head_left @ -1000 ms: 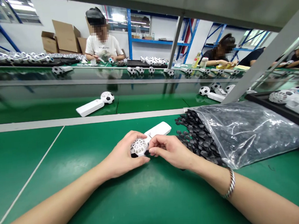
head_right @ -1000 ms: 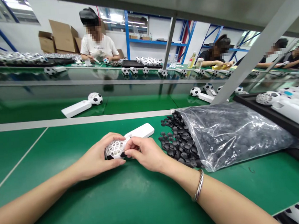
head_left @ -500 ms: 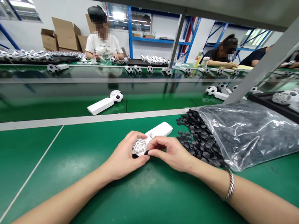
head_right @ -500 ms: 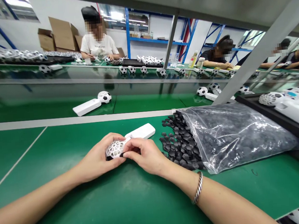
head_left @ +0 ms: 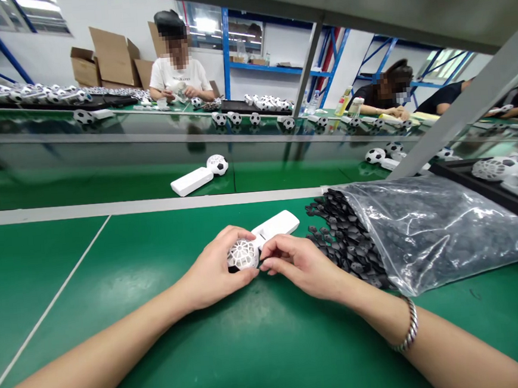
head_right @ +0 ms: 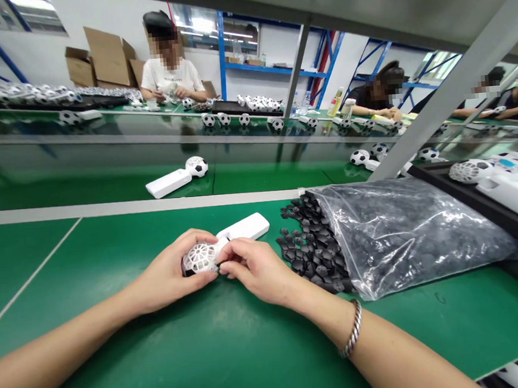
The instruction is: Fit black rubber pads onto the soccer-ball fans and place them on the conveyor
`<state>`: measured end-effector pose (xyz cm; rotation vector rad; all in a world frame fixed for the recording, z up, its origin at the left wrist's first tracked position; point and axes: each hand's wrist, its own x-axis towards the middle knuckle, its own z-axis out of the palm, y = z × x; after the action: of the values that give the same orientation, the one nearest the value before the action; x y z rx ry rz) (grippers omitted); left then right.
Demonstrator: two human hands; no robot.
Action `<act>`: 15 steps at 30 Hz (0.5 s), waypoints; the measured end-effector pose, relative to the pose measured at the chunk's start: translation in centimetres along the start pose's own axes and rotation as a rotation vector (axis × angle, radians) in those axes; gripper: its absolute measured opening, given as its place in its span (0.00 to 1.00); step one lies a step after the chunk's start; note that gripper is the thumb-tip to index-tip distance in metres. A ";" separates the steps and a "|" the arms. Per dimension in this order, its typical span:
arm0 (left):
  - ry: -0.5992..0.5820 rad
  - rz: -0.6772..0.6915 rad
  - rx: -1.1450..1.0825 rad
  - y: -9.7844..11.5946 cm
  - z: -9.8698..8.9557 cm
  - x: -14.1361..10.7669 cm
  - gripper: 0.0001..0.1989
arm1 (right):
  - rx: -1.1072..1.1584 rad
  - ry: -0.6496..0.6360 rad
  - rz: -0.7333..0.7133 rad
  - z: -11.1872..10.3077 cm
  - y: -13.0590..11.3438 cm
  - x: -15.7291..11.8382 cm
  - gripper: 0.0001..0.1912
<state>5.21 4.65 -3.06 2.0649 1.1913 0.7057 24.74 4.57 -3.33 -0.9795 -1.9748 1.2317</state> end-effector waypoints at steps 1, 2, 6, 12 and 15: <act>0.000 0.001 0.000 0.0 0.0 0.0 0.20 | 0.003 0.002 0.008 0.1 0.1 0.1 0.04; 0.000 0.000 -0.001 0.0 0.0 0.0 0.20 | -0.006 0.010 0.007 0.2 0.1 0.1 0.04; -0.001 0.007 -0.014 0.1 -0.1 0.0 0.21 | 0.023 0.047 -0.005 0.4 0.2 0.5 0.03; 0.004 -0.012 -0.047 0.3 -0.1 0.0 0.19 | 0.029 0.016 0.055 0.2 -0.1 1.1 0.01; 0.000 -0.044 -0.071 0.4 0.0 0.0 0.19 | -0.017 0.004 0.052 -0.2 -0.4 1.4 0.02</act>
<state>5.38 4.55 -2.76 1.9744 1.1909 0.7171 24.00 5.66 -2.74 -1.0466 -1.9710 1.2423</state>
